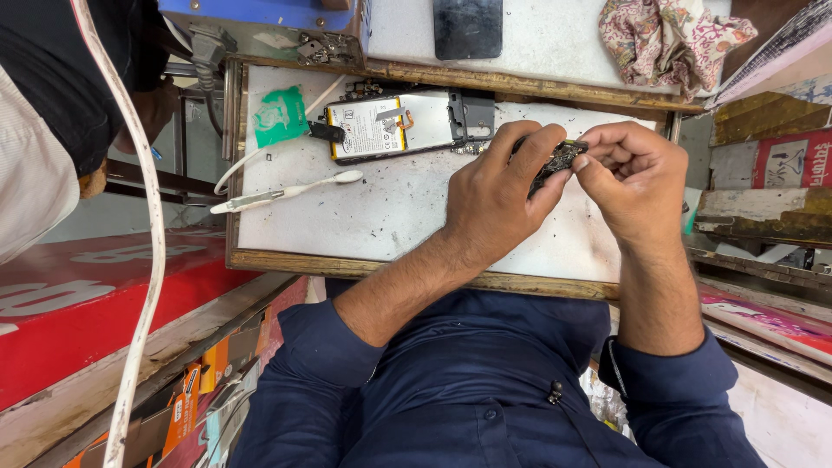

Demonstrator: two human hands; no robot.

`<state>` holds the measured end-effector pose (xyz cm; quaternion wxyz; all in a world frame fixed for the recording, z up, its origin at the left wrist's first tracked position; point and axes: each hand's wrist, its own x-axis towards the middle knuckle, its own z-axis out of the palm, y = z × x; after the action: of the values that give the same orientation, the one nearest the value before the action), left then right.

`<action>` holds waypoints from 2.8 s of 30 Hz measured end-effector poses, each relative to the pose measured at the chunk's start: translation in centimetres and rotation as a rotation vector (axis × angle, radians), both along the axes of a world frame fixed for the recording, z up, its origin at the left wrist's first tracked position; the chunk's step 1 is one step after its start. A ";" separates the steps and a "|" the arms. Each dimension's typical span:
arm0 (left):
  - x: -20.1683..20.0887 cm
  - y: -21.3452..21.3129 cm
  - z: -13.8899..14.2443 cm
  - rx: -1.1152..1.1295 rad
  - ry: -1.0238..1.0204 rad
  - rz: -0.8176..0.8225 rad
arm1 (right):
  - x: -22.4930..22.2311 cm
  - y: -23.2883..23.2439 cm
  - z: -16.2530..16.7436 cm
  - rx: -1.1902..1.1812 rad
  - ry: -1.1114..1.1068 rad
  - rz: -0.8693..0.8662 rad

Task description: The person assembles a smartphone by connecting internal components, placing the motherboard into the chassis, and installing the battery. They handle the back cover and screen separately, then place the back cover on the table.

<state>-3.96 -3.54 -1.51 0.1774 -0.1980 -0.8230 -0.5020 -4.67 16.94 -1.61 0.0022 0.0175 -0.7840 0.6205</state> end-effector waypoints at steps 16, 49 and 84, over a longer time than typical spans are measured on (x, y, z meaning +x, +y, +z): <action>4.1 -2.5 8.2 0.038 -0.052 -0.126 | 8.0 -2.7 6.5 0.268 0.286 -0.002; 3.2 -3.6 7.9 0.063 -0.184 -0.225 | 7.4 -4.0 8.1 0.384 0.345 0.041; 2.0 -3.4 8.3 0.072 -0.242 -0.280 | 6.9 -3.5 7.4 0.200 0.263 0.049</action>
<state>-1.98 -6.95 6.76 0.0123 -0.2424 -0.7841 -0.5712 2.18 13.41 5.79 0.0882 0.1179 -0.8342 0.5314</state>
